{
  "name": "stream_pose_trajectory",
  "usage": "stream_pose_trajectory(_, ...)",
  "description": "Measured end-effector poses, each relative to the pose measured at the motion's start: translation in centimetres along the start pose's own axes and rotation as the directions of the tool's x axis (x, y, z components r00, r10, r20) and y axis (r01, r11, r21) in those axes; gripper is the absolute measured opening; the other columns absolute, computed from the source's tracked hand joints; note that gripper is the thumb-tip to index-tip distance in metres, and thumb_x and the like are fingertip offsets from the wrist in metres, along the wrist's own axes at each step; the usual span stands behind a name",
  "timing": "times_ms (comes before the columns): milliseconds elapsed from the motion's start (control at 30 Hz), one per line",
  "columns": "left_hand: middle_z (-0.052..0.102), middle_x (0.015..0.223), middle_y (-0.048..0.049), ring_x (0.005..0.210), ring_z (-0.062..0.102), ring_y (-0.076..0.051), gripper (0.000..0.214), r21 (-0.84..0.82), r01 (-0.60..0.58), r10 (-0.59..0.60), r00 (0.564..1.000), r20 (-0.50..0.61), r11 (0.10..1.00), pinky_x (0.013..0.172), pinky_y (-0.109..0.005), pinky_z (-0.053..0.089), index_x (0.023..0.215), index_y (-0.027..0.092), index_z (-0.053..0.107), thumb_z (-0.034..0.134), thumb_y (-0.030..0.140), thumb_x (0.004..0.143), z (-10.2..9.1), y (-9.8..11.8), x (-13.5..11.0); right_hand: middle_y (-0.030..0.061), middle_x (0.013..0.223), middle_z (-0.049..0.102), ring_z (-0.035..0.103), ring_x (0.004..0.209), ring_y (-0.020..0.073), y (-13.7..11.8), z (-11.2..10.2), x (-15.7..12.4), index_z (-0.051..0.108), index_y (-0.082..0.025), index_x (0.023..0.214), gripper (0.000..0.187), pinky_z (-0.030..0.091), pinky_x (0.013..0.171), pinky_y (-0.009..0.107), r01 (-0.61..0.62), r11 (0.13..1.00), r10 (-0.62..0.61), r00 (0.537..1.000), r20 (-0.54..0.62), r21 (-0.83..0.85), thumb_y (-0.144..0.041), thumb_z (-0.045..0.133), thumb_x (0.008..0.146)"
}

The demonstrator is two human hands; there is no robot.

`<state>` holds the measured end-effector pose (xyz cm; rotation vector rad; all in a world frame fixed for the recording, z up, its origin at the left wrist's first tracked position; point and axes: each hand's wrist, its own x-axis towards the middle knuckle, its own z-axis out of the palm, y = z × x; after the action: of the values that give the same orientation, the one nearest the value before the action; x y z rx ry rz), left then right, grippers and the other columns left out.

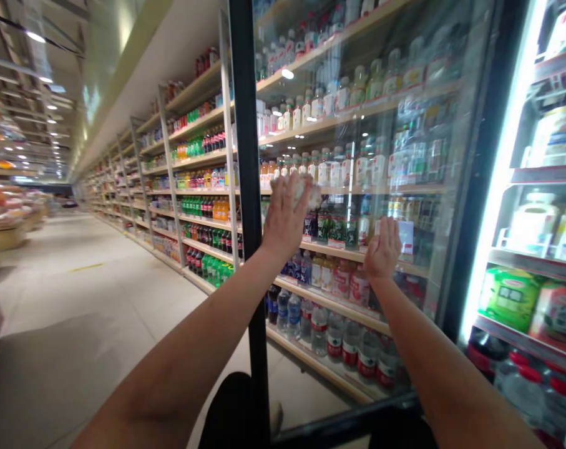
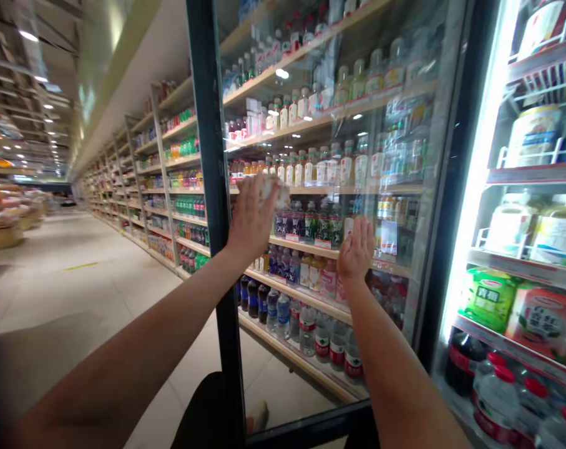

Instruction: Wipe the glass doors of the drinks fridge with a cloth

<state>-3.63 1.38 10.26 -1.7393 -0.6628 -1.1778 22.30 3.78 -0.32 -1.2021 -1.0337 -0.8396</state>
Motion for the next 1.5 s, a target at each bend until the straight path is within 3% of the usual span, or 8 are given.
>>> stream_pose_trajectory(133,0.038,0.158,-0.0116,0.154,0.010,-0.031,0.067,-0.039,-0.200,0.203,0.972,0.116,0.979,0.126,-0.053,0.025,0.160,0.021,0.022,0.039,0.007,0.096,0.9,0.4,-0.4,0.0128,0.156,0.043,0.029,0.152,0.0219,0.0,0.1,0.0,0.042,-0.015,0.151,0.055,0.030,0.122,0.050,0.010,1.000,-0.010,1.000,-0.004,0.013,-0.028,0.026,0.100)
stream_pose_trajectory(367,0.031,0.161,-0.0138,0.154,0.011,-0.034,0.058,-0.021,0.012,-0.013,1.000,-0.024,1.000,0.124,-0.061,0.019,0.154,0.018,0.035,0.040,0.013,0.097,0.1,-2.0,5.2,0.0121,0.156,0.042,0.026,0.152,0.0212,-0.4,0.0,0.1,0.042,-0.015,0.151,0.056,0.029,0.123,0.048,-0.014,1.000,0.013,1.000,0.023,0.025,-0.028,0.025,0.099)
stream_pose_trajectory(500,0.039,0.157,-0.0110,0.153,0.017,-0.033,0.050,-0.087,-0.128,0.134,0.989,0.065,0.988,0.126,-0.056,0.019,0.145,0.018,0.048,0.045,0.014,0.096,0.8,-0.3,5.3,0.0108,0.157,0.041,0.026,0.152,0.0211,-0.5,-0.1,0.2,0.041,-0.017,0.152,0.057,0.027,0.123,0.047,-0.008,1.000,0.007,1.000,0.031,0.030,-0.030,0.025,0.099)
stream_pose_trajectory(733,0.027,0.163,-0.0099,0.154,0.009,-0.030,0.055,-0.104,-0.034,0.025,0.995,-0.091,0.994,0.127,-0.059,0.017,0.152,0.014,0.031,0.038,0.011,0.098,2.4,-1.3,8.5,0.0091,0.158,0.041,0.026,0.152,0.0200,-0.7,-0.1,0.2,0.039,-0.018,0.153,0.057,0.027,0.124,0.047,-0.020,0.999,0.019,0.999,0.036,0.029,-0.030,0.025,0.099)
stream_pose_trajectory(933,0.054,0.145,-0.0046,0.145,0.036,-0.021,0.041,-0.155,-0.467,0.485,0.868,0.108,0.870,0.124,-0.044,0.032,0.137,0.020,0.054,0.039,0.011,0.100,3.2,1.2,7.6,0.0074,0.158,0.040,0.026,0.152,0.0196,-0.5,0.0,0.1,0.039,-0.019,0.153,0.056,0.025,0.125,0.047,-0.005,1.000,0.005,1.000,0.019,0.009,-0.030,0.025,0.100)
stream_pose_trajectory(1167,0.054,0.145,-0.0056,0.142,0.036,-0.028,0.036,-0.044,-0.316,0.319,0.946,0.060,0.948,0.119,-0.058,0.032,0.135,0.017,0.056,0.042,0.018,0.102,1.8,0.8,10.9,0.0071,0.158,0.041,0.026,0.153,0.0199,-0.3,0.5,0.0,0.035,-0.020,0.155,0.056,0.027,0.124,0.048,0.019,1.000,-0.019,1.000,-0.015,0.015,-0.026,0.027,0.100)
stream_pose_trajectory(1333,0.054,0.145,-0.0047,0.143,0.037,-0.029,0.041,-0.085,-0.526,0.532,0.829,0.172,0.846,0.121,-0.051,0.030,0.138,0.017,0.055,0.043,0.013,0.100,2.1,1.5,12.0,0.0071,0.157,0.042,0.028,0.152,0.0195,-0.3,0.5,0.1,0.038,-0.021,0.154,0.055,0.029,0.123,0.047,0.027,1.000,-0.027,0.999,-0.023,0.012,-0.025,0.028,0.100)
stream_pose_trajectory(1500,0.051,0.148,-0.0106,0.144,0.031,-0.034,0.039,0.002,-0.313,0.312,0.948,0.070,0.950,0.117,-0.058,0.030,0.140,0.011,0.052,0.038,0.019,0.104,1.8,1.0,14.0,0.0062,0.157,0.043,0.028,0.152,0.0191,-0.4,0.4,0.1,0.037,-0.023,0.154,0.055,0.031,0.123,0.046,0.032,0.999,-0.031,0.999,-0.044,0.025,-0.025,0.030,0.100)
